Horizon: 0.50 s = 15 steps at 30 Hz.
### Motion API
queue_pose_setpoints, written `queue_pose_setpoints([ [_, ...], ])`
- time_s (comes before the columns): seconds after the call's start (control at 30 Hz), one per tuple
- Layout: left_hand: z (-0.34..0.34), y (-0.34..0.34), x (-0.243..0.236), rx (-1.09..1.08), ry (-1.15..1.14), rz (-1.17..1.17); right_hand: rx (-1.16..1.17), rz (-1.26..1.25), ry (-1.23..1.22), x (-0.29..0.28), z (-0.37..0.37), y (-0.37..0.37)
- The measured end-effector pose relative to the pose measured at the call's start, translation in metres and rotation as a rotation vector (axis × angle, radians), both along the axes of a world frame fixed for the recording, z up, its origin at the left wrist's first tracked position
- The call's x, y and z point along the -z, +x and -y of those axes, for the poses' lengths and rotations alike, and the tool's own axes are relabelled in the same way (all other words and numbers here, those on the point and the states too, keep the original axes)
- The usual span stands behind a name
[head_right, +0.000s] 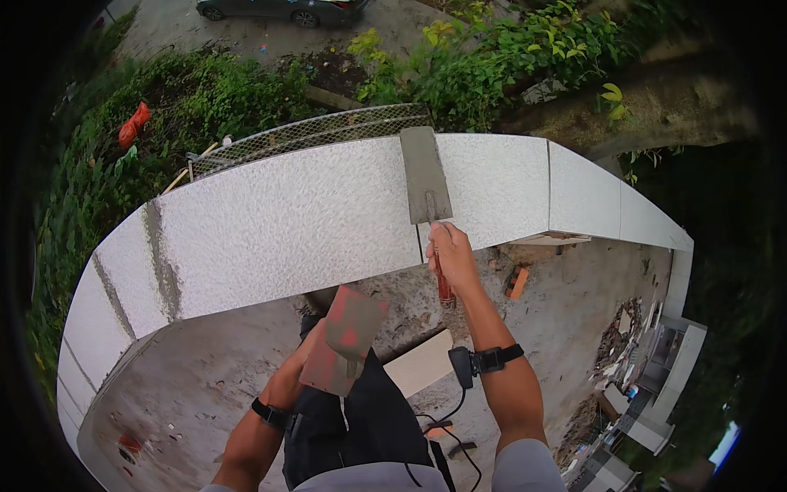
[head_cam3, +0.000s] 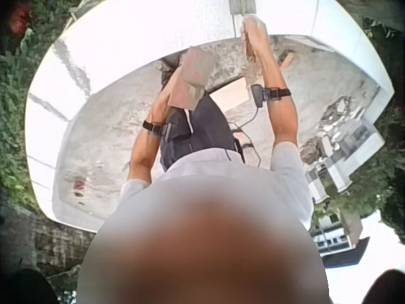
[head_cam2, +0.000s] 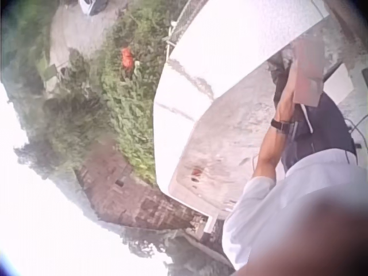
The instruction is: Applying mortar to fill the gaps between wall tiles using a trowel and a hawk.
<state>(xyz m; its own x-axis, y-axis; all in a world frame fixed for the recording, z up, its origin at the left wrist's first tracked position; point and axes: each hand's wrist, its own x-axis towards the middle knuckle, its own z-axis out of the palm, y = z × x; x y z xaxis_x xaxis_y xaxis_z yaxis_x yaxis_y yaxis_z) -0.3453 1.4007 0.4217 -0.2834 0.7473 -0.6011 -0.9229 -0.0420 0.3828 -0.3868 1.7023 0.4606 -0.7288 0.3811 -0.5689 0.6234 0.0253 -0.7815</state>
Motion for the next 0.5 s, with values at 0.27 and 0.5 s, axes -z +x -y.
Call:
queue_pose_setpoints([
  [0.27,0.025,0.031,0.014,-0.133,0.034,0.23,-0.175,0.201,0.506,0.052,-0.024,-0.048],
  [0.5,0.026,0.009,-0.008,-0.16,-0.013,0.138,-0.106,0.161,0.574,0.024,-0.021,0.003],
])
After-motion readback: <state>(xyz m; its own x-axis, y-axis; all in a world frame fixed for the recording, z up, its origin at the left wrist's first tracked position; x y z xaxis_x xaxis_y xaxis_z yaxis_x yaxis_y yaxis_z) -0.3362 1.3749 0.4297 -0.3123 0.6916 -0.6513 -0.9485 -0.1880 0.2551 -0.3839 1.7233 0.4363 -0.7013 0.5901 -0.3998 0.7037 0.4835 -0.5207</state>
